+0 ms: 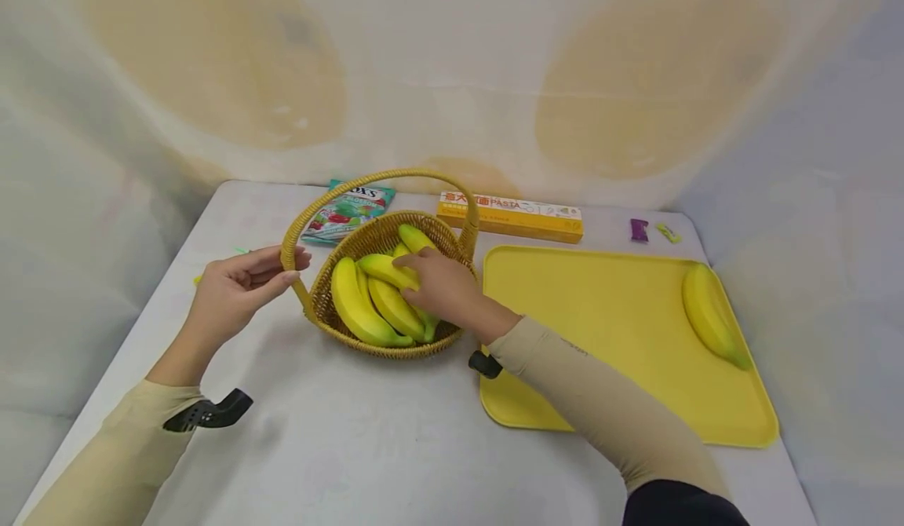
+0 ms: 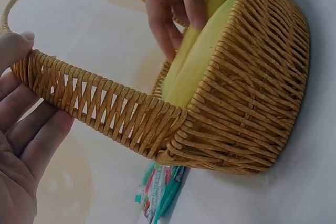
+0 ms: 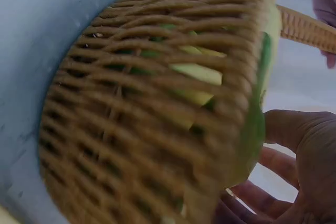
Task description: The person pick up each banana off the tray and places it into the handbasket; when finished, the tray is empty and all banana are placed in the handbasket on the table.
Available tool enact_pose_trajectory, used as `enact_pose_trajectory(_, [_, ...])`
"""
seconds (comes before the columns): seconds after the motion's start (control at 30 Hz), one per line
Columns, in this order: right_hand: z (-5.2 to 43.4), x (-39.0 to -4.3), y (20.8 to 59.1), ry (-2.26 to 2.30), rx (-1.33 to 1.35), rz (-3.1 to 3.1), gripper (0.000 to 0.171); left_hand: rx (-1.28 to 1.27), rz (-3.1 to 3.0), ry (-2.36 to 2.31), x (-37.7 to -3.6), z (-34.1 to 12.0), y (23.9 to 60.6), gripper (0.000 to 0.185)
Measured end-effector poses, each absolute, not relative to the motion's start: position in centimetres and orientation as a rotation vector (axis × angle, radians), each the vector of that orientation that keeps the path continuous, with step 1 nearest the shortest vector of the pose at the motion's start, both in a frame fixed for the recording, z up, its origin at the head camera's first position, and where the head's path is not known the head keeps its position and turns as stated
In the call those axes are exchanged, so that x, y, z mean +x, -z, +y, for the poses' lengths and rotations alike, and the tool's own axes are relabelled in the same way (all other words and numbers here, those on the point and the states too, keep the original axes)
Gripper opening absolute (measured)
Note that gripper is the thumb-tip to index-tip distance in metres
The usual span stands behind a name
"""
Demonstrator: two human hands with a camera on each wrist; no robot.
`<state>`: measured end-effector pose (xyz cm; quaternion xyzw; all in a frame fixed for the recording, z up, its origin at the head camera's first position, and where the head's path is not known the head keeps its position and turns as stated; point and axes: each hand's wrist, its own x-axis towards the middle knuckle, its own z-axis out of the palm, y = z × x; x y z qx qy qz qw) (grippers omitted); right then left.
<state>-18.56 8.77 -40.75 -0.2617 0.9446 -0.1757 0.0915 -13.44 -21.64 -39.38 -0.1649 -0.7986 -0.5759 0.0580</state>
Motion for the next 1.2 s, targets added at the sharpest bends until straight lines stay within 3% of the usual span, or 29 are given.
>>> enact_pose_trajectory(0.33, [7.2,-18.3,41.2,0.529,-0.785,2.785,0.064,-0.496,-2.421,1.751,-13.4,-21.4,39.3,0.035])
enact_pose_trajectory(0.63, [9.3,-17.6,40.9,0.661,-0.777,2.821,0.054,-0.504,-2.413,1.762,-13.4,-21.3,39.3,0.034])
enact_pose_trajectory(0.97, [15.9,-14.7,40.6,0.866,-0.800,2.941,0.044,-0.491,-2.419,1.765,-13.3,-21.3,39.4,0.035])
enact_pose_trajectory(1.2, [23.6,-12.6,41.8,0.965,-0.556,3.006,0.041,-0.502,-2.424,1.760,-13.3,-21.2,39.4,0.035])
